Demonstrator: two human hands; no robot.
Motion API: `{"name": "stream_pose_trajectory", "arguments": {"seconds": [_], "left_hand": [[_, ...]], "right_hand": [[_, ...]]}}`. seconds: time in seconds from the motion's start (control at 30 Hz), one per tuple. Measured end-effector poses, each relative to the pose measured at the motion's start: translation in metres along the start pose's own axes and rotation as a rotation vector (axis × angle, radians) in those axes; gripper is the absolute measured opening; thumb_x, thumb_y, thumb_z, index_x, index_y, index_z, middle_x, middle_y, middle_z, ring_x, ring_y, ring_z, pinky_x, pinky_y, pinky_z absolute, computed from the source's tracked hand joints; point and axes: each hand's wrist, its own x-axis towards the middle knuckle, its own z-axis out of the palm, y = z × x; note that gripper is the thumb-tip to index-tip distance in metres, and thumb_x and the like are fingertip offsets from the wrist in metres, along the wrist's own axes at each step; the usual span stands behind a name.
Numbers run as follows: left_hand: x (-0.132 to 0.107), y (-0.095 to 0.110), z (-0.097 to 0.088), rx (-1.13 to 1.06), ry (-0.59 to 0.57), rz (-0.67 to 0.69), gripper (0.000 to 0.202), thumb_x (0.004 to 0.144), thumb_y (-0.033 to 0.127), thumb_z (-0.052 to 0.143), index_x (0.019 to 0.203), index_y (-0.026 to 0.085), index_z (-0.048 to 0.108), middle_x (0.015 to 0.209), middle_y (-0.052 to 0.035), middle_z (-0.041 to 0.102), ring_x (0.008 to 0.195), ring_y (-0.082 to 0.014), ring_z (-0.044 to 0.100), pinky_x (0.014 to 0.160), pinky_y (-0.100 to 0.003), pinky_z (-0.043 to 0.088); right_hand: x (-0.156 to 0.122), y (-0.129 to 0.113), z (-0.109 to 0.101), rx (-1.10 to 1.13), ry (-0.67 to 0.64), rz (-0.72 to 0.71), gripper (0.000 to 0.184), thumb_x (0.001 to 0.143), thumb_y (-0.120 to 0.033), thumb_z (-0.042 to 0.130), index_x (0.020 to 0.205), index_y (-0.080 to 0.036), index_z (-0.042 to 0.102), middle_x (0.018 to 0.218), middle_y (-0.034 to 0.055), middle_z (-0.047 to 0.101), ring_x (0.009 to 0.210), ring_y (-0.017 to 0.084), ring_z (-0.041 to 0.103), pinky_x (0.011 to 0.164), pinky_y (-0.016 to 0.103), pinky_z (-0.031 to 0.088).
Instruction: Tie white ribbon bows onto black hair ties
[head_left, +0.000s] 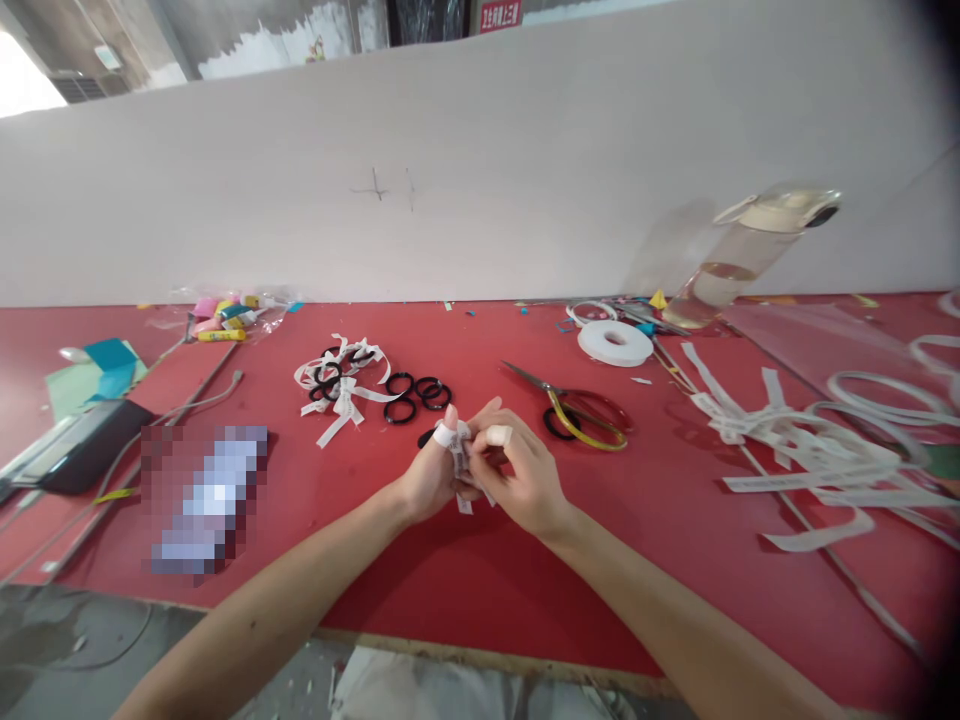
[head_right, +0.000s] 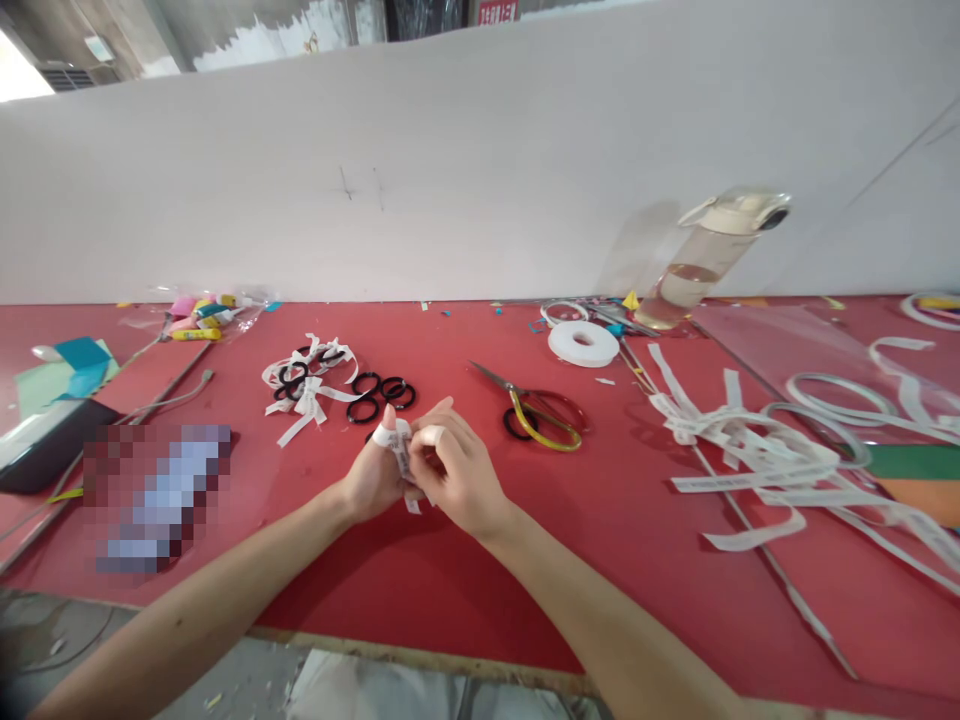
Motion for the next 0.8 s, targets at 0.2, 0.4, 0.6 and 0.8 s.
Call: {"name": "stream_pose_trajectory", "arguments": {"seconds": [0.2,0.4,0.6,0.8], "left_hand": [[0.0021,0.0021,-0.0028,-0.002,-0.035,0.016,0.084,0.078,0.08,0.047,0.136,0.02,0.054,0.06,0.003,0.049,0.042,-0.0067,0.033,0.04,-0.016,0.02],[0.0019,0.0023,-0.0062,0.012,0.004,0.035,0.089,0.083,0.08,0.038,0.147,0.019,0.044,0.056,0.0033,0.048,0.042,-0.0096,0.039,0.04,-0.019,0.026],[0.0021,0.0004,-0.0047,0.036,0.053,0.047,0.09,0.082,0.079,0.043,0.151,0.022,0.038,0.066,0.0007,0.057,0.044,-0.009,0.044,0.04,-0.018,0.027],[0.0044,0.0005,-0.0067,0.034,0.072,0.059,0.086,0.083,0.077,0.044,0.148,0.021,0.043,0.056,0.0054,0.044,0.039,-0.007,0.033,0.038,-0.018,0.022]], "right_hand": [[0.0039,-0.0011,-0.0059,0.155,0.003,0.074,0.012,0.089,-0.012,0.059,0.082,-0.022,0.06,0.084,0.0038,0.067,0.08,0.016,0.065,0.059,0.026,0.053],[0.0083,-0.0003,-0.0041,0.022,-0.022,-0.154,0.017,0.087,-0.006,0.061,0.085,-0.023,0.062,0.081,0.0034,0.07,0.081,0.018,0.065,0.072,0.033,0.056],[0.0063,0.0015,-0.0011,-0.081,-0.042,-0.132,0.015,0.089,-0.011,0.061,0.093,-0.024,0.066,0.091,0.0056,0.072,0.09,0.02,0.066,0.079,0.037,0.057],[0.0051,0.003,0.0006,-0.101,-0.062,-0.063,0.013,0.09,-0.011,0.061,0.093,-0.024,0.064,0.095,0.0061,0.071,0.094,0.021,0.064,0.082,0.038,0.057]]}}
